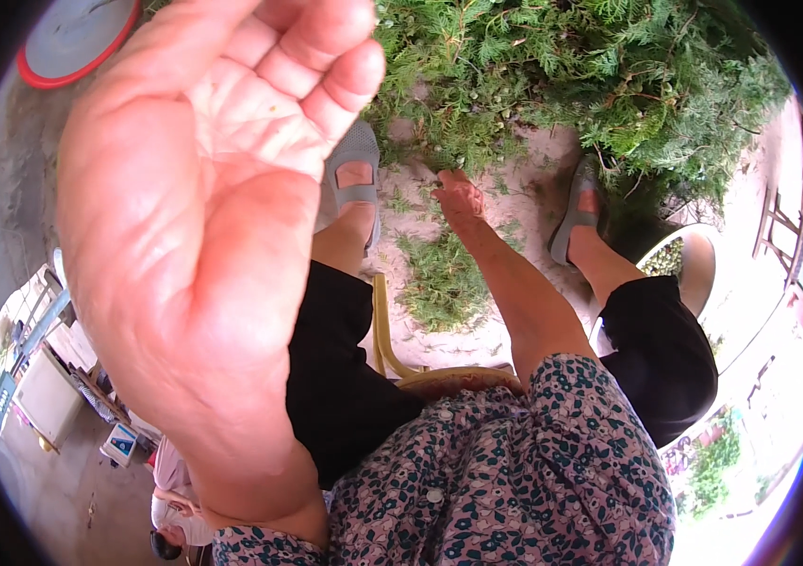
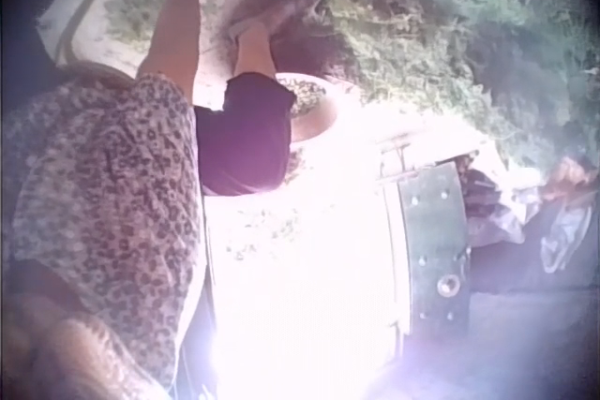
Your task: The person sits with a large pile of conifer branches and uses their hands to strip small green berries or buds from the stems. They place the collected items into a metal bowl while discarding the stripped stems onto the floor.
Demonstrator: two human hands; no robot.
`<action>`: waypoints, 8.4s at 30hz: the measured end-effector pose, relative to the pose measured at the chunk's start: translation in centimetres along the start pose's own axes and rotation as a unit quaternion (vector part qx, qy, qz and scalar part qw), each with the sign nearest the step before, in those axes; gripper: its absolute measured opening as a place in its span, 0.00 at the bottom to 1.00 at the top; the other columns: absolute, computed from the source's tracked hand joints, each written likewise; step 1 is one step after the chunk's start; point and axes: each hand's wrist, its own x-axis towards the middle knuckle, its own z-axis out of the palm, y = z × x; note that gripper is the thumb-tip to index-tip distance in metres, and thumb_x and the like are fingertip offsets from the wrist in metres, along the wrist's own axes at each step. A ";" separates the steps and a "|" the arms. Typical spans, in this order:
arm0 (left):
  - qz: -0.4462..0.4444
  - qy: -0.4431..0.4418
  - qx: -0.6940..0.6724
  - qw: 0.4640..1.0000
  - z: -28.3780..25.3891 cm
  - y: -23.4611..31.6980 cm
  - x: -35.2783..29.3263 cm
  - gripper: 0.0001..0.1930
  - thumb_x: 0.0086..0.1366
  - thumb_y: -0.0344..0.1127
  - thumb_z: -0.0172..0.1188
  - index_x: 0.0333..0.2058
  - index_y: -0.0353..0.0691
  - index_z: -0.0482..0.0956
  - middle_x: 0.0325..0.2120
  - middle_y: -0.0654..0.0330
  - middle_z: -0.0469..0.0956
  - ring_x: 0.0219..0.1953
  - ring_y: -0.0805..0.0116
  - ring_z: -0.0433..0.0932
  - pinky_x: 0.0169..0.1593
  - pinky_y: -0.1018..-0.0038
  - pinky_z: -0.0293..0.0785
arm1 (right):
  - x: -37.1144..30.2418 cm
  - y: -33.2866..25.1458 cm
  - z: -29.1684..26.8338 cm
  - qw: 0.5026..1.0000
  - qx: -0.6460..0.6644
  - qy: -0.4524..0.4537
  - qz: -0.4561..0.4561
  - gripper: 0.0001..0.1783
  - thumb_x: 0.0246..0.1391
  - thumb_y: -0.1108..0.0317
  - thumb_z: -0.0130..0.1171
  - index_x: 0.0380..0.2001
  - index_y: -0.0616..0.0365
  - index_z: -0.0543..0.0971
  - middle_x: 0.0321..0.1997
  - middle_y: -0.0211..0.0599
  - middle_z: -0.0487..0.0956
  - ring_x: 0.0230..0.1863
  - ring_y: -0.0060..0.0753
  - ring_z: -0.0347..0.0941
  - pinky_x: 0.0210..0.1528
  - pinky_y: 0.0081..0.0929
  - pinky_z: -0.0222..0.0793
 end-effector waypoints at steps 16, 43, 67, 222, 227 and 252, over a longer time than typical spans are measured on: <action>-0.006 0.006 0.011 1.000 -0.2 -0.3 -0.3 0.09 0.63 0.29 0.44 0.40 0.32 0.67 0.29 0.60 0.71 0.27 0.74 0.68 0.37 0.75 0.67 | -5.6 5.3 0.7 0.989 0.051 -0.131 0.045 0.05 0.43 0.70 0.51 0.25 0.55 0.75 0.31 0.46 0.71 0.34 0.47 0.70 0.34 0.35 0.67; -0.001 0.001 0.023 1.000 0.6 -0.3 0.4 0.10 0.63 0.30 0.43 0.42 0.33 0.66 0.30 0.60 0.71 0.27 0.75 0.69 0.36 0.75 0.67 | 1.4 1.4 -4.3 0.827 0.537 -0.106 0.126 0.12 0.42 0.75 0.54 0.35 0.62 0.72 0.28 0.37 0.73 0.29 0.31 0.70 0.30 0.28 0.68; 0.002 0.009 0.024 1.000 0.1 0.5 0.6 0.11 0.64 0.31 0.42 0.43 0.33 0.65 0.31 0.60 0.70 0.27 0.75 0.69 0.35 0.75 0.67 | 6.8 -2.2 -2.0 0.997 0.052 -0.044 0.033 0.13 0.36 0.68 0.61 0.29 0.56 0.72 0.36 0.45 0.71 0.35 0.47 0.69 0.35 0.39 0.66; 0.140 -0.152 0.524 0.826 4.5 -10.2 -8.5 0.06 0.54 0.29 0.54 0.28 0.32 0.76 0.18 0.61 0.75 0.17 0.78 0.70 0.21 0.83 0.66 | -15.2 -12.1 -28.2 0.504 0.862 -0.010 -0.049 0.05 0.49 0.74 0.53 0.31 0.59 0.74 0.26 0.29 0.74 0.25 0.21 0.67 0.22 0.18 0.62; 0.119 -0.125 0.456 0.873 4.7 -11.3 -11.4 0.07 0.55 0.29 0.55 0.28 0.31 0.76 0.17 0.62 0.73 0.17 0.78 0.69 0.21 0.84 0.65 | -17.8 -10.8 -29.0 0.504 0.858 -0.080 -0.062 0.09 0.50 0.74 0.51 0.36 0.65 0.73 0.28 0.33 0.73 0.25 0.24 0.67 0.22 0.18 0.61; 0.150 -0.377 0.761 0.506 3.0 -15.3 -21.6 0.11 0.55 0.38 0.52 0.35 0.40 0.71 0.23 0.55 0.72 0.26 0.60 0.73 0.29 0.68 0.67 | -27.7 21.3 -40.8 0.782 0.210 0.585 0.048 0.14 0.48 0.76 0.49 0.41 0.63 0.72 0.48 0.43 0.69 0.49 0.35 0.65 0.46 0.26 0.65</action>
